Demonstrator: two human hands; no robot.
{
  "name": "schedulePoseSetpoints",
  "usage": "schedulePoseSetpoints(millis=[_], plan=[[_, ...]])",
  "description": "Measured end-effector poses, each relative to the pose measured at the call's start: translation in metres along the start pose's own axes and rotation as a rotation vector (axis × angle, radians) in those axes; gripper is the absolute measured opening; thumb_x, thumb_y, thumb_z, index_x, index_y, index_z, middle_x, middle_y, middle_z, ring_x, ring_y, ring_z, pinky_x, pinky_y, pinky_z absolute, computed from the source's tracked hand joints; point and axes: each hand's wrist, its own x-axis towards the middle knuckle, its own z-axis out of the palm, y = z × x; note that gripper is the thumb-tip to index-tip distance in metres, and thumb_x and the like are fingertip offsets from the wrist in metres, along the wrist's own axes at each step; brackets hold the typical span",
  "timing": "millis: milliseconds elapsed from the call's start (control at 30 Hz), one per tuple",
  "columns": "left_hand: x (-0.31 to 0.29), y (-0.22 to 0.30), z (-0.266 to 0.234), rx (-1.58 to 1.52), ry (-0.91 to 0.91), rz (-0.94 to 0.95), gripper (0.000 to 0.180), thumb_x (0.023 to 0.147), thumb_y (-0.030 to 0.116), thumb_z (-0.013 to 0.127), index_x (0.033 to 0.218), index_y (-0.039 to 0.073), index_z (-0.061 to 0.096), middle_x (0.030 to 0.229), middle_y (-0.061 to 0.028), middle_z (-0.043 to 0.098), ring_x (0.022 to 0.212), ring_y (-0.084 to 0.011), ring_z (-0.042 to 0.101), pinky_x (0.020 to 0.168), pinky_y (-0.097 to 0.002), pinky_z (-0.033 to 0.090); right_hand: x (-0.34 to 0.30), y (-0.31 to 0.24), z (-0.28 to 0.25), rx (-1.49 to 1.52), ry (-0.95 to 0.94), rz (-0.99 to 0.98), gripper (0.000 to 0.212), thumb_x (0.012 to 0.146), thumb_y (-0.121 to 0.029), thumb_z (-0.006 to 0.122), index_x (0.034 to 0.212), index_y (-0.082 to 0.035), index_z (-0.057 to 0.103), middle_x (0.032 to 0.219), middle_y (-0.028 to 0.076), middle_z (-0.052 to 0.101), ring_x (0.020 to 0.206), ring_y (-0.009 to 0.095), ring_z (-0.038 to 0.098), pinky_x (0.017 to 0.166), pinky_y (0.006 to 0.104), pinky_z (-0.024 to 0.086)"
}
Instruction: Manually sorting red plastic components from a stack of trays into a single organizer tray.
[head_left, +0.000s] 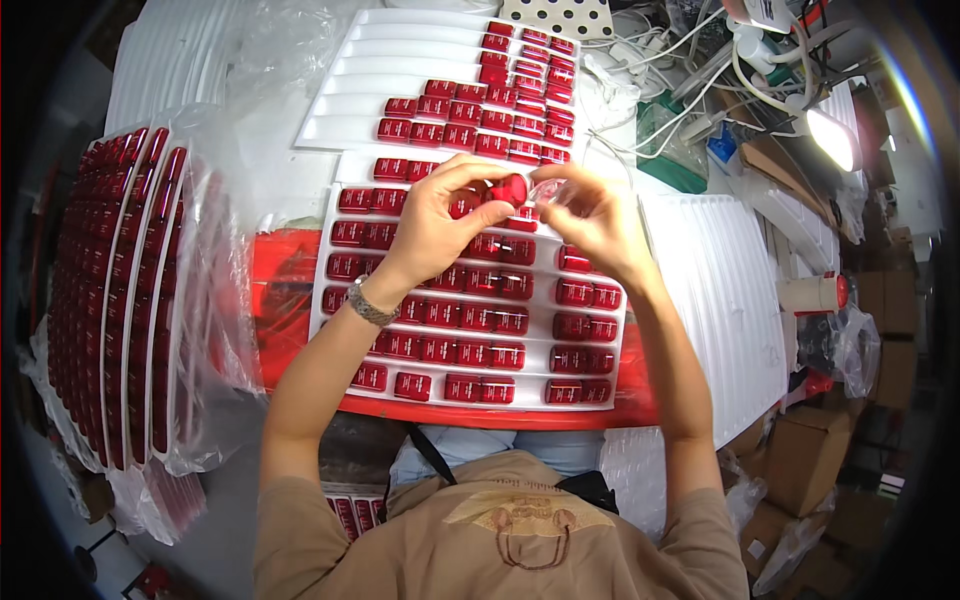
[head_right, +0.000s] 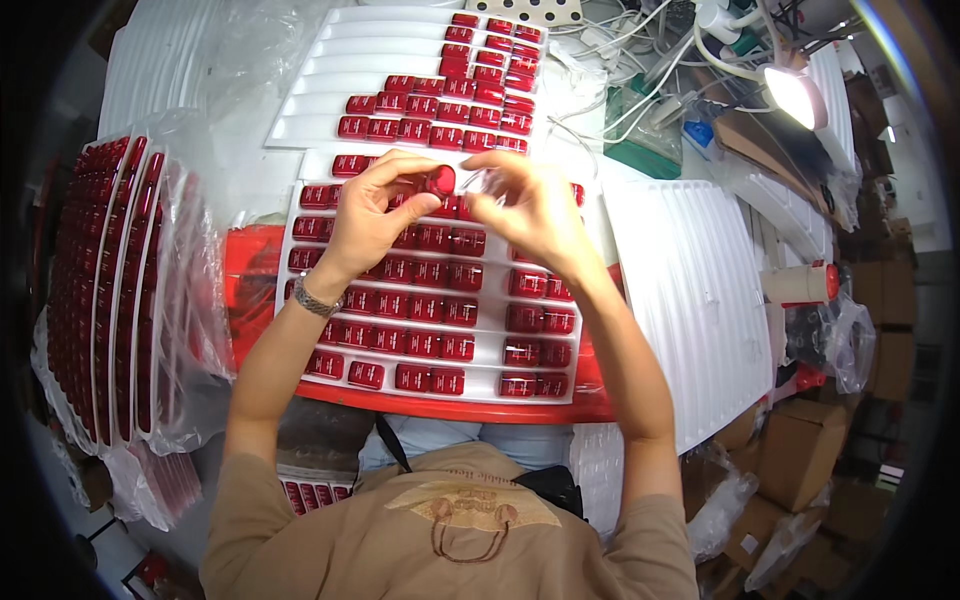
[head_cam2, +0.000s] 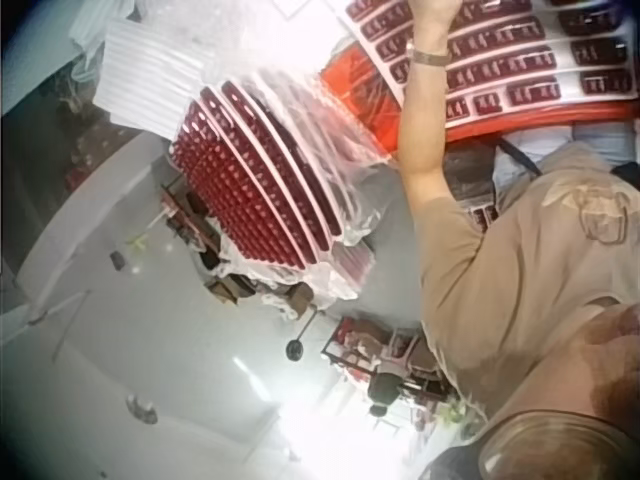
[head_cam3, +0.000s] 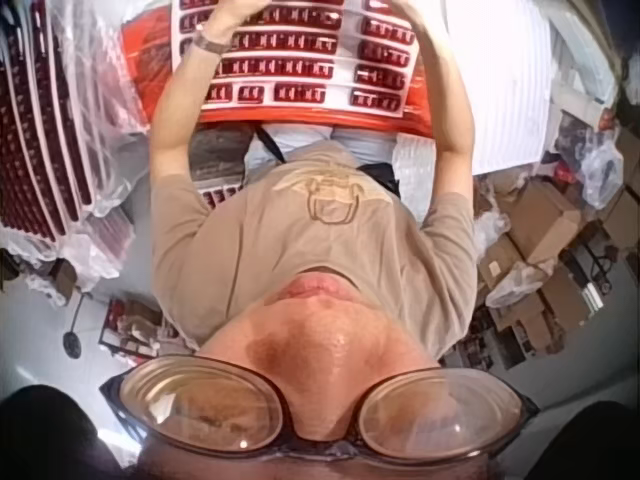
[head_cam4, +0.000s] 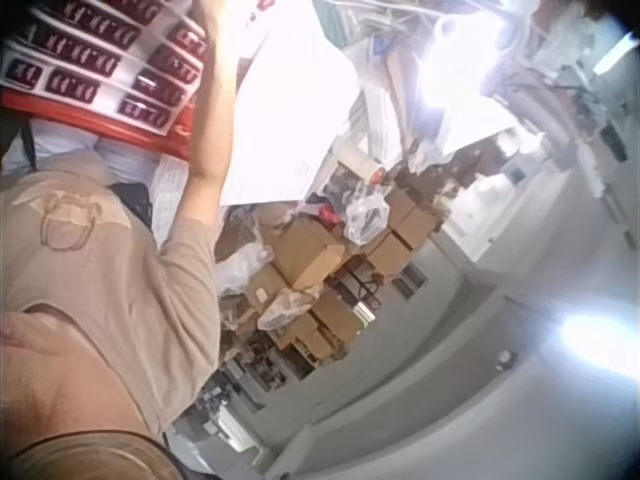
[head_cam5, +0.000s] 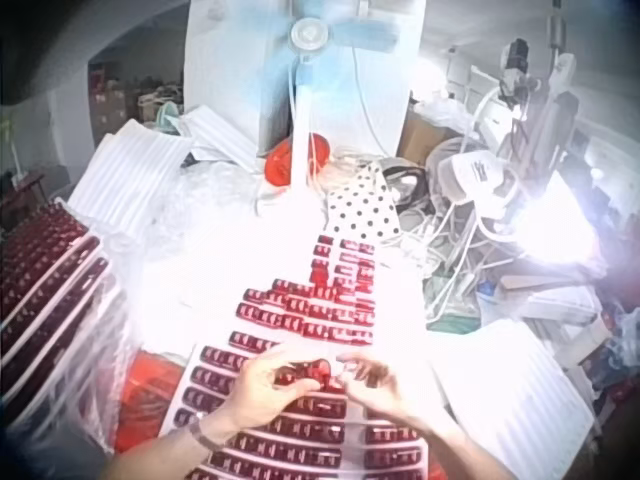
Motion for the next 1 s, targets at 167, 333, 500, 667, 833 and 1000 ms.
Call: schedulePoseSetpoints(millis=[167, 333, 500, 667, 833, 1000], plan=[[-0.014, 0.002, 0.016, 0.122, 0.106, -0.075, 0.033, 0.074, 0.001, 0.073, 0.104, 0.001, 0.061, 0.099, -0.0047, 0.058, 0.090, -0.0119, 0.059, 0.077, -0.0232, 0.050, -0.004, 0.009, 0.013, 0.626, 0.308, 0.047, 0.013, 0.084, -0.012, 0.065, 0.091, -0.001, 0.063, 0.080, 0.014, 0.069, 0.053, 0.006, 0.056, 0.045, 0.0183, 0.043], [-0.013, 0.010, 0.041, 0.014, 0.226, -0.155, 0.029, 0.069, 0.004, 0.077, 0.093, 0.001, 0.061, 0.088, -0.0072, 0.060, 0.078, -0.0138, 0.060, 0.066, -0.0256, 0.050, -0.008, 0.015, 0.051, 0.246, 0.552, -0.194, 0.017, 0.082, -0.006, 0.068, 0.098, 0.001, 0.067, 0.088, 0.010, 0.070, 0.060, 0.006, 0.059, 0.052, 0.0188, 0.047], [0.006, -0.027, 0.013, 0.453, 0.106, -0.014, 0.029, 0.070, 0.013, 0.077, 0.096, 0.003, 0.067, 0.092, -0.0050, 0.059, 0.079, -0.0168, 0.056, 0.071, -0.0284, 0.049, -0.033, 0.031, 0.005, 0.364, 0.486, 0.178, 0.020, 0.084, -0.016, 0.067, 0.094, 0.001, 0.066, 0.077, 0.006, 0.064, 0.051, 0.005, 0.052, 0.046, 0.0176, 0.041], [0.031, -0.058, 0.031, 0.812, -0.211, 0.029, 0.027, 0.072, 0.023, 0.074, 0.094, 0.009, 0.070, 0.088, -0.0010, 0.060, 0.085, -0.0177, 0.052, 0.079, -0.0334, 0.038, -0.040, 0.056, -0.018, 0.721, 0.513, 0.391, 0.050, 0.091, -0.024, 0.057, 0.131, -0.001, 0.036, 0.079, 0.008, 0.062, 0.049, 0.010, 0.053, 0.041, 0.0182, 0.031], [0.013, -0.040, 0.028, 0.815, -0.189, 0.122, 0.030, 0.070, 0.021, 0.075, 0.095, 0.007, 0.069, 0.087, -0.0021, 0.060, 0.083, -0.0182, 0.052, 0.077, -0.0331, 0.038, -0.054, 0.051, -0.015, 0.625, 0.335, 0.217, 0.042, 0.093, -0.022, 0.053, 0.128, 0.001, 0.047, 0.099, 0.013, 0.067, 0.046, 0.006, 0.051, 0.041, 0.0155, 0.035], [0.003, -0.033, 0.030, 0.790, -0.292, 0.101, 0.028, 0.070, 0.020, 0.075, 0.093, 0.005, 0.067, 0.089, -0.0025, 0.059, 0.084, -0.0179, 0.053, 0.075, -0.0319, 0.040, -0.044, 0.047, 0.007, 0.613, 0.439, 0.151, 0.040, 0.093, -0.020, 0.054, 0.129, -0.002, 0.049, 0.106, 0.016, 0.066, 0.043, 0.003, 0.048, 0.041, 0.0152, 0.038]])
